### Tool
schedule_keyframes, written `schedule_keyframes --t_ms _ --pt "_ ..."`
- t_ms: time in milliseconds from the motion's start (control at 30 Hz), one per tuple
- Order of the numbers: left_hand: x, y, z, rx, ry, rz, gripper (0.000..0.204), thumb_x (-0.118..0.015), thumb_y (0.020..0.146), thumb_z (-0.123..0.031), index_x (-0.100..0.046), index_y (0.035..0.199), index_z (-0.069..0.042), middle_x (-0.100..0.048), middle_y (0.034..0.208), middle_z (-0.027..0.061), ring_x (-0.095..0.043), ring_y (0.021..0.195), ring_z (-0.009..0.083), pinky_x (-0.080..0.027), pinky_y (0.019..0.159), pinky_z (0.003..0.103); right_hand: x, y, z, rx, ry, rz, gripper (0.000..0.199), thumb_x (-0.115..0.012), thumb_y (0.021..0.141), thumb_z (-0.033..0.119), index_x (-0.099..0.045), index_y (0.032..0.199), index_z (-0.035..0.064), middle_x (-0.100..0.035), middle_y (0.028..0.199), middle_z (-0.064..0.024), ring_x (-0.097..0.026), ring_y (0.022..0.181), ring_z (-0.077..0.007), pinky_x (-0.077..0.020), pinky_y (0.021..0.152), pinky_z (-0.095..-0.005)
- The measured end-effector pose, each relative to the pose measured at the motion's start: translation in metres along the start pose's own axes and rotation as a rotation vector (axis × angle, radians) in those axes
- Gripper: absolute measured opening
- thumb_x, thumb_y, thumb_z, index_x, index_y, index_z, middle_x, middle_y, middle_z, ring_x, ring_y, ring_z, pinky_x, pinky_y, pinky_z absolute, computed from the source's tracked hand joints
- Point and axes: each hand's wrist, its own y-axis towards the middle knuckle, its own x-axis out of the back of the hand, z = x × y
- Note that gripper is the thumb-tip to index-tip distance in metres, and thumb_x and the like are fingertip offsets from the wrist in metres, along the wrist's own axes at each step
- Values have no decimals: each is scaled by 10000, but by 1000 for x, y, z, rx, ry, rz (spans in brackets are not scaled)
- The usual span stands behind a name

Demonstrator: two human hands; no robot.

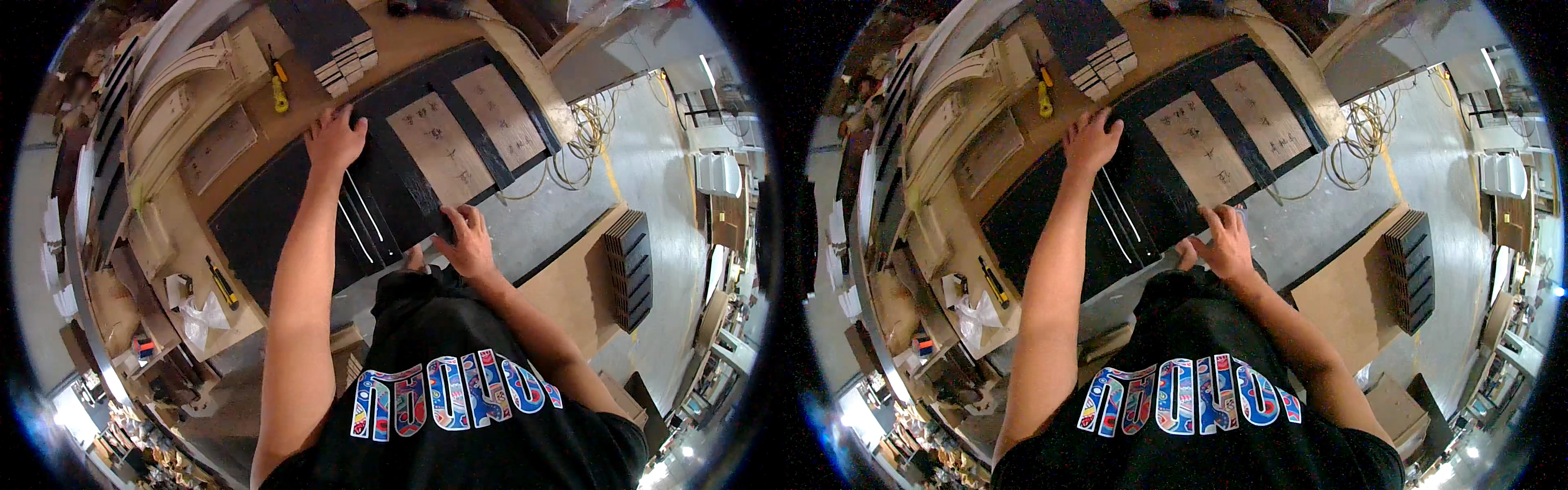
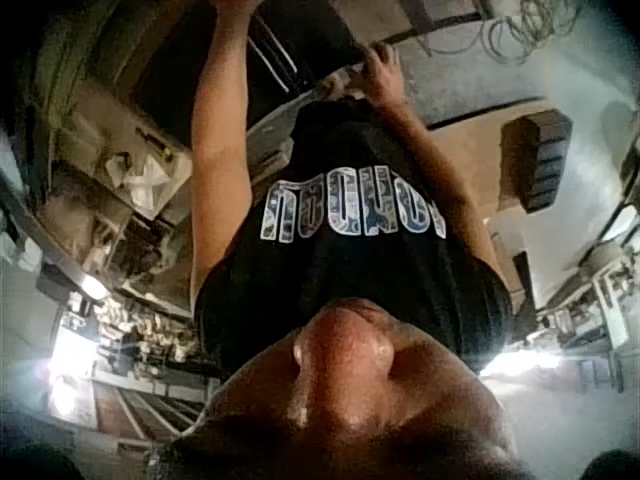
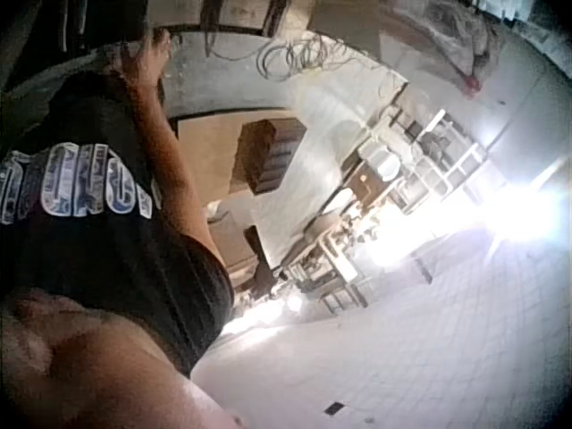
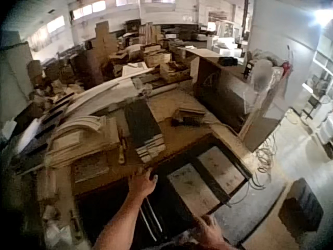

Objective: The person attaches wooden panels onto a black board using a pneumatic staple gun. They align each panel by hand and secure it with several staples before repeating the process for other panels.

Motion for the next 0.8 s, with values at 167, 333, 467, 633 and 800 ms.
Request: schedule_keyframes --t_ms 167,333,467,633,800 --pt "1 -96 -25 484 -282 -236 1200 -870 818 -517 -155 1664 -55 -247 1674 274 -235 1582 421 -226 1266 609 13 -9 -3 26 23 -151 682 -837 836 156 -554 1454 98 -519 1332 -201 -530 1262 -422 -475 1084 -486" --pt "-30 -152 -42 682 -235 -107 1295 -916 750 -436 -82 1677 -89 -220 1680 280 -259 1555 452 -256 1231 633 11 -7 -1 -22 92 -153 635 -793 851 90 -558 1441 86 -520 1324 -216 -537 1252 -425 -475 1083 -478" --pt "-16 -156 -32 755 -228 -52 1290 -922 724 -342 -89 1678 -100 -296 1649 271 -345 1508 452 -309 1196 627 14 8 8 -42 206 -129 600 -769 860 59 -563 1424 68 -529 1306 -226 -542 1240 -426 -479 1071 -471" --pt "-8 -181 50 941 -253 -157 1304 -906 715 -269 -46 1686 -130 -302 1647 258 -271 1545 462 -205 1230 692 27 27 11 -29 193 -113 531 -725 889 49 -574 1398 52 -553 1281 -225 -557 1204 -437 -482 1049 -465" --pt "9 -199 124 1025 -265 -107 1314 -900 742 -296 0 1693 -186 -207 1682 252 -247 1544 492 -168 1255 688 30 31 -11 -14 186 -49 488 -701 901 55 -587 1376 53 -570 1281 -209 -565 1210 -436 -482 1048 -473"
